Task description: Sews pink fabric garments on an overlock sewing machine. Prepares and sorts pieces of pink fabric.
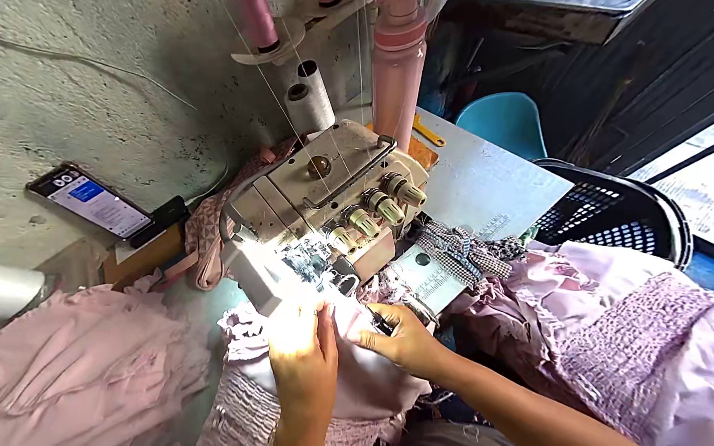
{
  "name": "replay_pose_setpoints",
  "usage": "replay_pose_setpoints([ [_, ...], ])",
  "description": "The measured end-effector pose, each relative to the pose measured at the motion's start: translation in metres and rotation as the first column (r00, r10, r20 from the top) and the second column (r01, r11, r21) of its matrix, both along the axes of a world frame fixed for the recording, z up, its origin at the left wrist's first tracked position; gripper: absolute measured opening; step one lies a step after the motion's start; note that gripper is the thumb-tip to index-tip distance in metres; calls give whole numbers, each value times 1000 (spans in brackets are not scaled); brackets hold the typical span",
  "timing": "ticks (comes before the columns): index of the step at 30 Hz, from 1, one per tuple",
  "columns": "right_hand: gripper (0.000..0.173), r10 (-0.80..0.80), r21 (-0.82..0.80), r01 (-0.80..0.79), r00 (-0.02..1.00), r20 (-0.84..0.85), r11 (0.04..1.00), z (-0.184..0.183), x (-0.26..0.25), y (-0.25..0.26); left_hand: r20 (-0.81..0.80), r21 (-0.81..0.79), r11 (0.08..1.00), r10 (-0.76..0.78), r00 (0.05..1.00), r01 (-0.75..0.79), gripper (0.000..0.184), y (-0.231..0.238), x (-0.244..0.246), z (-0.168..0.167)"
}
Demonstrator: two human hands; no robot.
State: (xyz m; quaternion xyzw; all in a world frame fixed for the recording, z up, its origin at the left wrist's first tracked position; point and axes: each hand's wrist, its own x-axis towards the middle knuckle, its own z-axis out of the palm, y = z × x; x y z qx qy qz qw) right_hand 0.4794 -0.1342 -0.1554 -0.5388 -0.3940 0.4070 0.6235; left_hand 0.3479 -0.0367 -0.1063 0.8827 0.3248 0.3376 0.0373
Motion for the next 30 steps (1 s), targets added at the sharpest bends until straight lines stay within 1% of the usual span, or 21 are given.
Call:
replay_pose_setpoints([
  [3, 24, -40, -27, 42, 997, 66, 999, 2, 0, 1, 26, -26, 1000, -2, 1000, 3, 22, 5, 0, -2],
  [5, 33, -124, 20, 122, 973, 195, 992, 4, 1, 4, 61, -79, 996, -26, 998, 31, 22, 8, -2, -4],
  [7, 45, -179, 80, 161, 924, 337, 984, 11, 6, 10, 110, -141, 988, -53, 993, 68, 22, 11, -3, -6],
  [8, 44, -186, 91, 163, 896, 402, 982, 16, 8, 14, 129, -167, 983, -58, 990, 79, 21, 12, -3, -6],
  [10, 39, -160, 66, 147, 858, 488, 987, 27, 9, 22, 155, -210, 973, -63, 986, 95, 21, 14, -4, -5],
  [13, 40, -111, 22, 118, 841, 530, 993, 38, 9, 29, 171, -266, 957, -67, 983, 111, 21, 16, -7, -4],
  [15, 37, -119, 43, 115, 814, 569, 992, 39, 7, 28, 169, -279, 953, -69, 983, 115, 20, 17, -8, -3],
  [16, 33, -158, 95, 126, 779, 607, 987, 36, 5, 24, 154, -274, 956, -69, 986, 109, 20, 17, -8, -2],
  [18, 27, -242, 198, 147, 719, 651, 969, 25, 0, 12, 101, -197, 978, -54, 993, 73, 19, 16, -9, 1],
  [19, 27, -260, 215, 156, 717, 646, 964, 17, -2, 5, 61, -118, 992, -37, 997, 44, 18, 14, -9, 2],
  [20, 29, -262, 215, 160, 736, 624, 963, 7, -2, -1, 24, -26, 1000, -16, 1000, 17, 20, 12, -8, 3],
  [22, 30, -266, 227, 163, 779, 567, 960, -9, -3, -9, -48, 130, 991, 19, 999, -13, 24, 5, -7, 7],
  [23, 29, -276, 247, 161, 783, 557, 956, -13, -4, -12, -89, 177, 984, 46, 995, -29, 25, 1, -7, 9],
  [25, 24, -303, 307, 143, 762, 572, 941, -13, -9, -17, -161, 214, 975, 90, 983, -54, 25, -6, -7, 11],
  [27, 18, -345, 378, 121, 713, 610, 918, -11, -15, -17, -235, 212, 975, 111, 966, -60, 26, -12, -7, 16],
  [30, 13, -370, 437, 62, 644, 669, 897, -8, -22, -15, -303, 123, 992, 61, 951, -25, 33, -16, -7, 27],
])
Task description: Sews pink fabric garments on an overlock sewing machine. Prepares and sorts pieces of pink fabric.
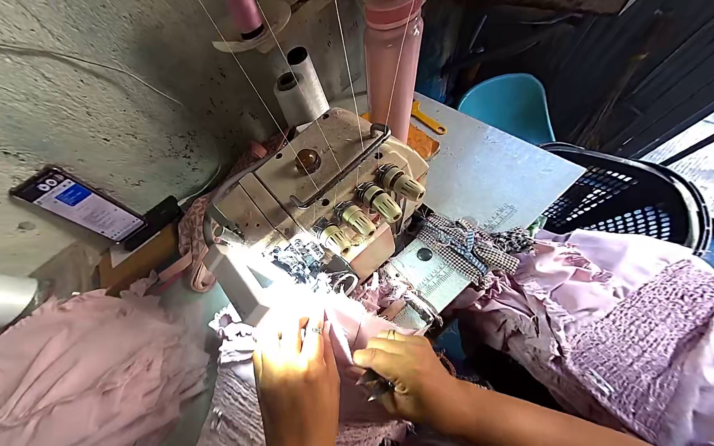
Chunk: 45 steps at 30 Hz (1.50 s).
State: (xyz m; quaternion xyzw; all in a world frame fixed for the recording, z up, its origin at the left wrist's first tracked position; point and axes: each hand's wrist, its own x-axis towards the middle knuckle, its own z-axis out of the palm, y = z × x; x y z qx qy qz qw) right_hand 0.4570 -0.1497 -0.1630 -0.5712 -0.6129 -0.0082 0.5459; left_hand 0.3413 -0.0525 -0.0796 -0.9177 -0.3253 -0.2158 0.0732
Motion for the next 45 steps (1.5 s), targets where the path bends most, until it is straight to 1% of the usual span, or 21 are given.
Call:
replay_pose_setpoints([
  [3, 11, 10, -2, -10, 997, 78, 1000, 3, -7, 2, 9, -65, 998, -12, 1000, 13, 40, 8, 3, 8],
  [5, 11, 11, 6, -12, 997, 76, 1000, 4, -10, 5, 57, -87, 996, 5, 998, 0, 30, 15, 5, 6],
  [7, 12, 24, 13, -25, 999, 26, 1000, 5, -11, 6, 128, -176, 984, 13, 992, 9, 24, 25, 0, 3],
  [9, 13, 62, 16, -61, 994, -90, 998, 4, -9, 5, 184, -242, 969, -5, 983, 51, 25, 31, -3, 1],
  [10, 14, 81, 13, -80, 983, -167, 997, 2, -7, 3, 183, -242, 968, -20, 983, 64, 26, 30, -4, 1],
  [13, 21, 66, -22, -78, 933, -353, 997, -9, 7, -5, 62, -142, 988, -53, 997, 61, 35, 17, 1, 9],
  [15, 20, 5, -116, -61, 901, -433, 991, -18, 19, -8, -33, -95, 995, -27, 999, 24, 33, -2, 7, 10],
  [17, 21, -7, -199, -123, 835, -551, 972, -22, 29, -4, -92, -24, 999, 24, 995, -27, 33, -20, 14, 3],
  [19, 24, 6, -246, -228, 745, -667, 942, -23, 35, 3, -115, 32, 997, 78, 990, -75, 35, -32, 17, -7],
  [22, 20, -21, -279, -329, 613, -790, 902, -20, 38, 12, -104, 31, 993, 117, 988, -114, 38, -40, 19, -15],
  [24, 23, -10, -295, -385, 593, -805, 875, -15, 43, 13, -83, 30, 991, 132, 988, -130, 42, -43, 20, -19],
  [25, 24, 2, -311, -412, 605, -796, 856, -12, 44, 12, -72, 38, 990, 142, 987, -139, 43, -43, 22, -20],
  [27, 14, 45, -337, -434, 665, -746, 836, -8, 45, 10, -57, 65, 985, 163, 985, -159, 43, -42, 26, -23],
  [28, 14, 73, -336, -441, 687, -723, 832, -8, 45, 9, -50, 79, 983, 170, 984, -166, 41, -41, 28, -23],
  [30, 18, 114, -306, -441, 704, -701, 843, -8, 43, 6, -36, 104, 980, 173, 984, -169, 36, -38, 30, -26],
  [34, 19, 133, -256, -423, 698, -703, 869, -3, 39, 3, -15, 121, 980, 160, 987, -157, 31, -32, 29, -27],
  [39, 19, 119, -256, -391, 719, -685, 884, 5, 35, 9, -16, 67, 987, 151, 988, -149, 31, -24, 27, -29],
  [41, 19, 106, -261, -362, 740, -665, 895, 8, 34, 16, 52, 6, 992, 129, 990, -129, 31, -19, 27, -31],
  [43, 19, 92, -264, -359, 729, -678, 895, 10, 33, 21, 156, -126, 990, 80, 984, -61, 33, -11, 16, -26],
  [44, 18, 81, -268, -359, 717, -692, 894, 11, 33, 22, 203, -230, 973, 60, 977, -12, 38, -5, 1, -19],
  [45, 15, 73, -269, -359, 708, -702, 894, 12, 33, 22, 232, -330, 944, 75, 970, 6, 49, 1, -21, -10],
])
